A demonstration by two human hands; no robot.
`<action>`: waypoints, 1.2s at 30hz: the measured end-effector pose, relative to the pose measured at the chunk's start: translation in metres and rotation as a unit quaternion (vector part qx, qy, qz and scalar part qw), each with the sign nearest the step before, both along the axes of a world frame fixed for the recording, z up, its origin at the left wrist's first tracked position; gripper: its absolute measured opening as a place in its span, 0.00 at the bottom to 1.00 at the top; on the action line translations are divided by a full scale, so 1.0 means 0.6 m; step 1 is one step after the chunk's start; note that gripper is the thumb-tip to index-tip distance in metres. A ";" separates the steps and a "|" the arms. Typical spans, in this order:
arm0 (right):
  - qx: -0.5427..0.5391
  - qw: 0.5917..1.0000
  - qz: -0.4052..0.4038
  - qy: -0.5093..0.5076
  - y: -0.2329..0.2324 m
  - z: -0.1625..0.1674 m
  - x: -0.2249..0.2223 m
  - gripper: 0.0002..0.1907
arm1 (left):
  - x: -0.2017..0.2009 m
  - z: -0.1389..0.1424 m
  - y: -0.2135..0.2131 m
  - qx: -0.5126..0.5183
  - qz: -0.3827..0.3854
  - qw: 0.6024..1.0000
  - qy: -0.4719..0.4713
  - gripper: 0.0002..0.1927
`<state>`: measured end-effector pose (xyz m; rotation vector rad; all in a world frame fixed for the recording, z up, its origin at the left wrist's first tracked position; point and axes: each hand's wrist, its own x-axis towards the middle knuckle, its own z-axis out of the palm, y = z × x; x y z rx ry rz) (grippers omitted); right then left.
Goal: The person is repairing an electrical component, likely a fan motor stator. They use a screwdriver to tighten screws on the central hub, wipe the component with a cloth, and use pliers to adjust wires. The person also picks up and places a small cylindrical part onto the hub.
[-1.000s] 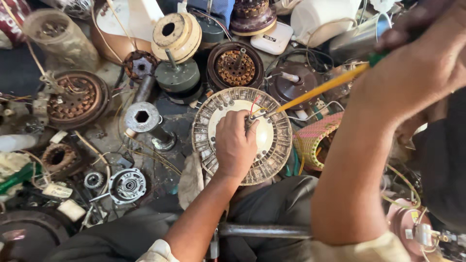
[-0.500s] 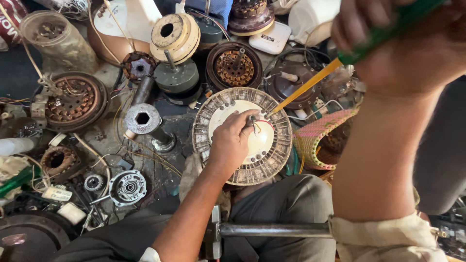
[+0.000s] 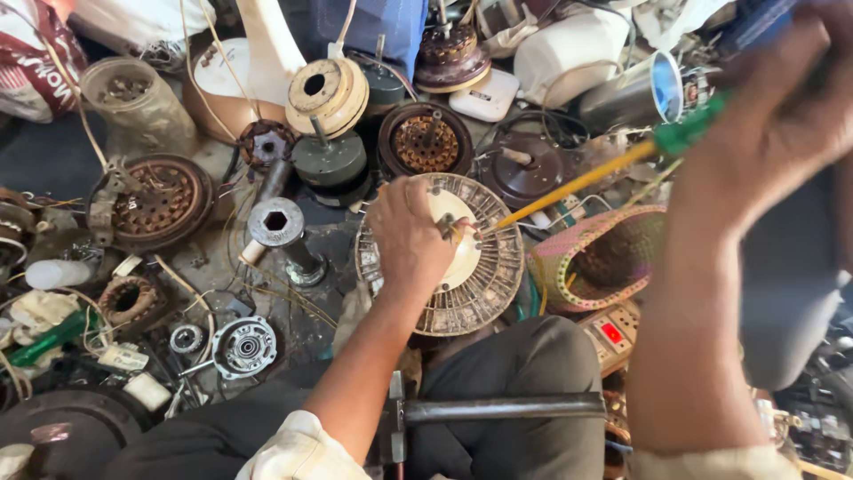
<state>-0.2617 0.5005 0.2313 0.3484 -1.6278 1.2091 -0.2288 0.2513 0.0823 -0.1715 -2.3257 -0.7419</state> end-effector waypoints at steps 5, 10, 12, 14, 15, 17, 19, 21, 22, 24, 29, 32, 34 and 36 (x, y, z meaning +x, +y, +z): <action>-0.232 0.969 -0.028 -0.081 0.116 -0.090 0.131 0.12 | -0.001 0.032 -0.002 -0.118 0.046 0.960 -0.249 0.38; -0.283 0.953 0.006 -0.107 0.218 -0.178 0.255 0.09 | 0.037 0.035 -0.032 -0.011 0.027 0.949 -0.313 0.28; -0.329 0.937 0.031 -0.112 0.234 -0.205 0.284 0.09 | 0.075 0.018 -0.051 0.062 0.040 0.957 -0.281 0.28; -0.374 0.916 0.086 -0.119 0.235 -0.226 0.302 0.09 | 0.122 -0.008 -0.084 0.177 0.011 0.957 -0.231 0.26; -0.383 0.901 0.084 -0.184 0.227 -0.235 0.309 0.09 | 0.146 -0.021 -0.109 0.232 -0.001 0.952 -0.201 0.26; -0.392 0.864 0.085 -0.304 0.202 -0.245 0.313 0.11 | 0.189 -0.043 -0.162 0.385 -0.118 0.896 -0.189 0.25; -0.355 0.846 0.118 -0.379 0.166 -0.241 0.326 0.11 | 0.253 -0.067 -0.205 0.582 -0.200 0.757 -0.219 0.26; -0.068 0.912 -0.025 -0.404 0.122 -0.221 0.349 0.14 | 0.324 -0.087 -0.247 0.781 -0.240 0.512 -0.265 0.27; 0.203 0.896 -0.186 -0.347 0.101 -0.204 0.372 0.16 | 0.353 -0.098 -0.264 0.781 -0.252 0.523 -0.229 0.26; 0.425 0.823 -0.266 -0.268 0.037 -0.181 0.410 0.16 | 0.393 -0.118 -0.291 0.789 -0.272 0.522 -0.179 0.26; 0.476 0.808 0.180 -0.298 -0.215 -0.221 0.508 0.28 | 0.402 -0.162 -0.318 0.800 -0.312 0.484 -0.167 0.26; 0.589 0.669 0.171 -0.421 -0.310 -0.249 0.528 0.25 | 0.405 -0.178 -0.331 0.805 -0.329 0.463 -0.172 0.26; 0.593 0.641 0.168 -0.458 -0.328 -0.248 0.528 0.24 | 0.411 -0.185 -0.343 0.807 -0.334 0.456 -0.170 0.26; 0.535 0.676 0.193 -0.469 -0.320 -0.229 0.522 0.26 | 0.413 -0.188 -0.354 0.807 -0.342 0.449 -0.173 0.26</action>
